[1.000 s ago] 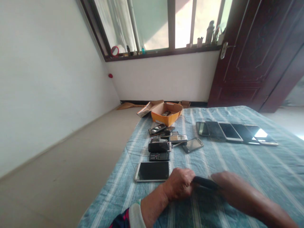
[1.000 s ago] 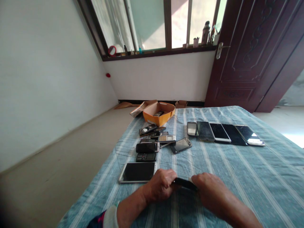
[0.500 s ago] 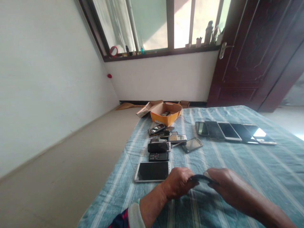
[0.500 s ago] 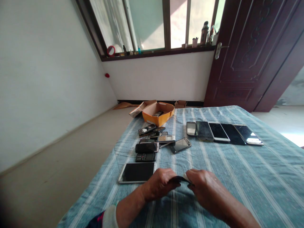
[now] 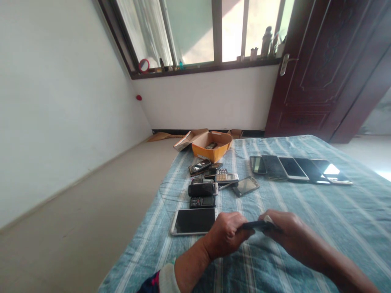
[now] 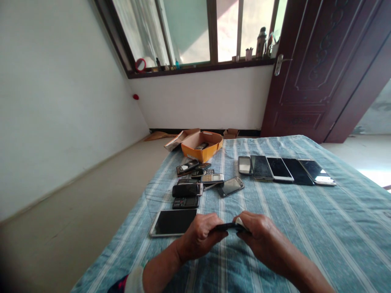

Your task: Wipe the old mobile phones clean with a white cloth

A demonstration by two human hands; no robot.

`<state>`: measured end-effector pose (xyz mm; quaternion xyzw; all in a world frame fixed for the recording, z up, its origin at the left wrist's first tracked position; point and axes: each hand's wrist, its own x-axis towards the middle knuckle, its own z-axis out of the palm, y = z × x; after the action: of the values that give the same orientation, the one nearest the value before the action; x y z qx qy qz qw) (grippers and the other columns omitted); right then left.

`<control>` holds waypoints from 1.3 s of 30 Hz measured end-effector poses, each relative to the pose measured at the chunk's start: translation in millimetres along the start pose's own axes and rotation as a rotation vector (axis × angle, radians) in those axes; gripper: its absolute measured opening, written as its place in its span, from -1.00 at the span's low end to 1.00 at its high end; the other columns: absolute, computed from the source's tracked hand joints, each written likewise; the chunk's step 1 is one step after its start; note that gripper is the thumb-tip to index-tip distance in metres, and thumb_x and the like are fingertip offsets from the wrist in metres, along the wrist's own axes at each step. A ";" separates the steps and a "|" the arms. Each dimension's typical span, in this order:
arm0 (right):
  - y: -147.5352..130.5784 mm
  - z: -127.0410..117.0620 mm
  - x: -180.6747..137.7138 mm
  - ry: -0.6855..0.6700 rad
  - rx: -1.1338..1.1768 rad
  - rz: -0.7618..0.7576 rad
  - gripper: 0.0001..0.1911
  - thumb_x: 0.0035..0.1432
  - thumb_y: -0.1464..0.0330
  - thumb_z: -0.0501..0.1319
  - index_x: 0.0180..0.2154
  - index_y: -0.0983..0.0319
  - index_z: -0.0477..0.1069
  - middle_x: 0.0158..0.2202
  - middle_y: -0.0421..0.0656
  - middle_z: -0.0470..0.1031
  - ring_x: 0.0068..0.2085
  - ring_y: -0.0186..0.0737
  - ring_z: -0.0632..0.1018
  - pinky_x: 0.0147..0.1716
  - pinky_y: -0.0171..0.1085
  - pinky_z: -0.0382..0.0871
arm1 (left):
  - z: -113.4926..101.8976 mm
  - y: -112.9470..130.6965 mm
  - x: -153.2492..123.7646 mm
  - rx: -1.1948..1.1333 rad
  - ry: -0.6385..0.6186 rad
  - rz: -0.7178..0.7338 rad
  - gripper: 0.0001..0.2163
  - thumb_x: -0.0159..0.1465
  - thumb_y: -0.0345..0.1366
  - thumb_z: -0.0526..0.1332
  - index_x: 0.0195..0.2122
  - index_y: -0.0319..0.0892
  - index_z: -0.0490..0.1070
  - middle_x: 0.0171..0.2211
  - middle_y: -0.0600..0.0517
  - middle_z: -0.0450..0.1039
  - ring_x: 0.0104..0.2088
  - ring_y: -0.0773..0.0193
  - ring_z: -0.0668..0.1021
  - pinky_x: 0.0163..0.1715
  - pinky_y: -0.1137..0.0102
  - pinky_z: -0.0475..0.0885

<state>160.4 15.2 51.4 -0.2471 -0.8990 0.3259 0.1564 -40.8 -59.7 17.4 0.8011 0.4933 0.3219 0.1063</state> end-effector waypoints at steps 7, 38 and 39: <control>-2.2 1.3 0.6 0.023 -0.003 0.022 -0.81 0.21 0.36 0.04 -0.42 0.24 0.34 -0.50 -0.23 0.40 -0.48 -0.37 0.39 -0.46 -0.38 0.23 | -3.7 8.5 1.4 0.112 0.057 0.058 -0.74 0.34 -0.22 0.00 -0.42 -0.22 0.32 -0.55 0.04 0.34 -0.53 0.36 0.40 -0.53 0.47 0.27; -14.1 5.0 -10.4 0.116 -0.283 -0.018 -0.80 0.06 0.60 -0.02 -0.47 0.23 0.24 -0.51 -0.24 0.33 -0.51 -0.39 0.33 -0.52 -0.39 0.12 | -35.4 51.0 33.5 0.502 -0.193 0.117 -0.89 0.20 -0.38 0.08 -0.48 -0.18 0.24 -0.55 0.05 0.35 -0.57 0.30 0.39 -0.63 0.41 0.13; -15.7 6.0 -11.3 0.133 -0.322 -0.035 -0.79 0.04 0.61 -0.03 -0.48 0.23 0.23 -0.52 -0.23 0.32 -0.52 -0.39 0.31 -0.53 -0.39 0.10 | -34.5 52.1 34.4 0.499 -0.200 0.123 -0.89 0.20 -0.37 0.08 -0.48 -0.19 0.25 -0.55 0.05 0.36 -0.58 0.30 0.38 -0.63 0.41 0.13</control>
<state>161.7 -4.4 56.1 -0.2741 -0.9315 0.1579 0.1795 -14.1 -60.8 83.5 0.8588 0.4948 0.1153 -0.0659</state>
